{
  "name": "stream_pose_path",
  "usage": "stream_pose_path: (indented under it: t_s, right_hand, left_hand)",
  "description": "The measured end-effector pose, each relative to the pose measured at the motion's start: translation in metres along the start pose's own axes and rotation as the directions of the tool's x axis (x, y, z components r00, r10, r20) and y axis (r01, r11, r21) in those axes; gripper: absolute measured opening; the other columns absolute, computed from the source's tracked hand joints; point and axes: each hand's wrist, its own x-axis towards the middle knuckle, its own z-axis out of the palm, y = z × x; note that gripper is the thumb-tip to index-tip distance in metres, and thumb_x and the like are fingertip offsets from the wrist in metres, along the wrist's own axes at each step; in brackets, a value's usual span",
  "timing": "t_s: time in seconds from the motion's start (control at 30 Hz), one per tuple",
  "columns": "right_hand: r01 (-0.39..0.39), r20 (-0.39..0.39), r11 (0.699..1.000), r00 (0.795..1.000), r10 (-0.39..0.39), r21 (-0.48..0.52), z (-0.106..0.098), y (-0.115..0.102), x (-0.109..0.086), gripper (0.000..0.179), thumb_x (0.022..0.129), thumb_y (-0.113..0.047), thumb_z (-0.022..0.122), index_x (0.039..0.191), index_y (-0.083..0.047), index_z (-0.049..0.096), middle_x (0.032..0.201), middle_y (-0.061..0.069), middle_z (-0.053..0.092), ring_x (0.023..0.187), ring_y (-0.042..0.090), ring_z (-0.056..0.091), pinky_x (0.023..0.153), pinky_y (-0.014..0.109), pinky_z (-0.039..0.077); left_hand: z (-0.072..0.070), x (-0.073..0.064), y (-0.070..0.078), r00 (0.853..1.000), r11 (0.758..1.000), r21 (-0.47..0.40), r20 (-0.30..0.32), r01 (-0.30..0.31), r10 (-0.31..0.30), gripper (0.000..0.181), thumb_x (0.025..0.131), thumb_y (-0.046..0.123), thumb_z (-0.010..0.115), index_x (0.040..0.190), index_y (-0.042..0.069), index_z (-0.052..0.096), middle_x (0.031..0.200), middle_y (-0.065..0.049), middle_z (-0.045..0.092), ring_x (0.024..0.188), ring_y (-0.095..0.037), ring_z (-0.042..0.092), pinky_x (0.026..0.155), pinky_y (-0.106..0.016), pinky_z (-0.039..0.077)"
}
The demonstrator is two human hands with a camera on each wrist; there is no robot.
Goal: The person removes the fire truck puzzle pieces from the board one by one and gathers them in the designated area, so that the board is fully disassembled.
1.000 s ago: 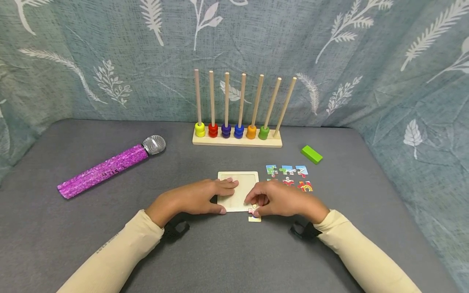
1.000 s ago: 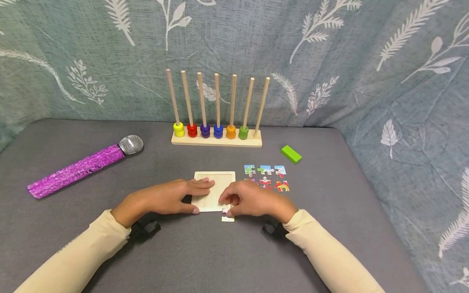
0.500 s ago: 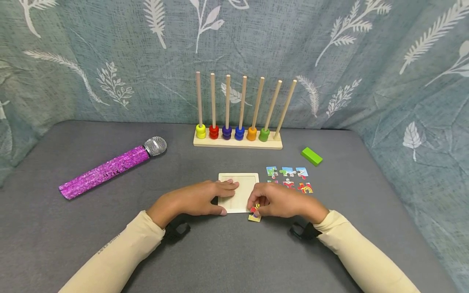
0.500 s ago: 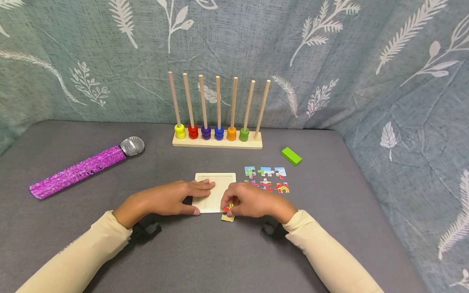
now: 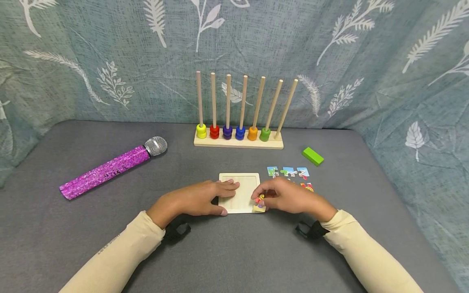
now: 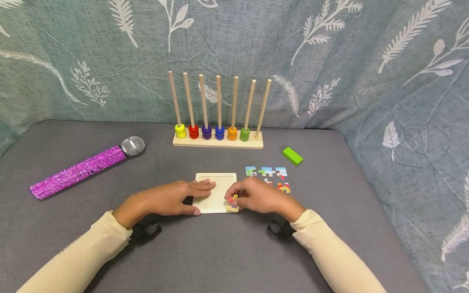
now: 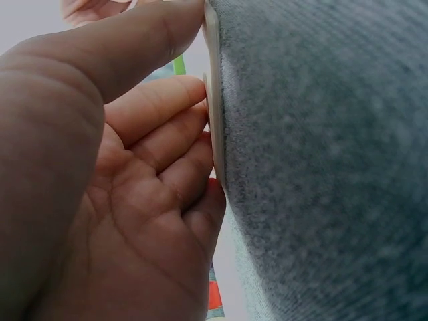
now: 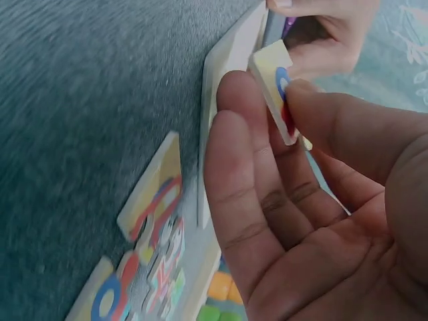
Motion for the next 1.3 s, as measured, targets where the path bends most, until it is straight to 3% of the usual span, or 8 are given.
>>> stream_pose_path:
  t_s: [0.17, 0.37, 0.57, 0.77, 1.03, 1.3]
  right_hand:
    - [0.014, -0.051, 1.0, 0.999, -0.015, -0.018, -0.005, 0.0, -0.007, 0.022, 0.091, 0.005, 0.061, 0.11, 0.0, 0.071, 0.091, 0.0, 0.065, 0.069, 0.008, 0.055, 0.061, 0.024, 0.047]
    - [-0.049, -0.099, 0.999, 0.994, 0.047, -0.01, -0.009, 0.005, -0.013, 0.027, 0.091, 0.005, 0.06, 0.118, 0.003, 0.066, 0.091, 0.003, 0.066, 0.065, 0.01, 0.052, 0.058, 0.025, 0.046]
    - [-0.041, -0.136, 0.999, 0.99, 0.04, -0.005, -0.012, 0.012, -0.02, 0.019, 0.091, 0.004, 0.062, 0.109, 0.001, 0.068, 0.079, -0.001, 0.063, 0.061, 0.011, 0.054, 0.054, 0.026, 0.046]
    - [-0.011, -0.175, 1.0, 0.985, 0.01, -0.003, -0.017, 0.018, -0.029, 0.018, 0.09, 0.006, 0.062, 0.105, 0.0, 0.07, 0.094, 0.005, 0.068, 0.066, 0.008, 0.053, 0.056, 0.024, 0.045]
    - [-0.076, -0.196, 0.997, 0.977, 0.081, 0.031, -0.023, 0.022, -0.039, 0.018, 0.091, 0.005, 0.06, 0.104, 0.0, 0.072, 0.073, 0.001, 0.06, 0.058, 0.011, 0.051, 0.053, 0.024, 0.044]
    - [-0.133, -0.214, 0.991, 0.968, 0.132, 0.011, -0.032, 0.026, -0.057, 0.018, 0.092, 0.003, 0.06, 0.104, -0.001, 0.072, 0.082, 0.002, 0.065, 0.065, 0.011, 0.054, 0.057, 0.025, 0.045]
  left_hand:
    - [-0.001, 0.0, 0.0, 1.0, 1.0, 0.002, 0.012, 0.005, -0.005, 0.061, 0.09, 0.017, 0.071, 0.143, 0.0, 0.046, 0.154, -0.011, 0.033, 0.143, -0.026, 0.025, 0.112, -0.048, 0.026]
    - [0.0, -0.001, 0.001, 1.0, 1.0, 0.01, 0.008, 0.01, -0.01, 0.061, 0.09, 0.016, 0.071, 0.143, -0.001, 0.046, 0.154, -0.011, 0.034, 0.143, -0.026, 0.026, 0.112, -0.047, 0.026]
    - [0.001, -0.001, 0.0, 1.0, 1.0, 0.016, -0.003, -0.007, 0.007, 0.061, 0.089, 0.015, 0.071, 0.142, -0.002, 0.046, 0.153, -0.012, 0.034, 0.143, -0.028, 0.026, 0.112, -0.048, 0.026]
    - [0.001, -0.001, 0.0, 1.0, 1.0, 0.017, -0.016, -0.024, 0.024, 0.061, 0.089, 0.014, 0.072, 0.141, -0.003, 0.047, 0.153, -0.013, 0.035, 0.143, -0.028, 0.026, 0.112, -0.049, 0.024]
    - [0.001, -0.004, -0.002, 0.999, 1.0, 0.016, -0.024, -0.027, 0.028, 0.06, 0.088, 0.014, 0.072, 0.141, -0.004, 0.047, 0.153, -0.013, 0.035, 0.142, -0.028, 0.027, 0.112, -0.047, 0.025]
    - [0.003, -0.003, -0.002, 1.0, 1.0, 0.022, -0.016, -0.017, 0.018, 0.061, 0.09, 0.015, 0.071, 0.143, -0.002, 0.046, 0.154, -0.011, 0.034, 0.143, -0.026, 0.026, 0.112, -0.046, 0.025]
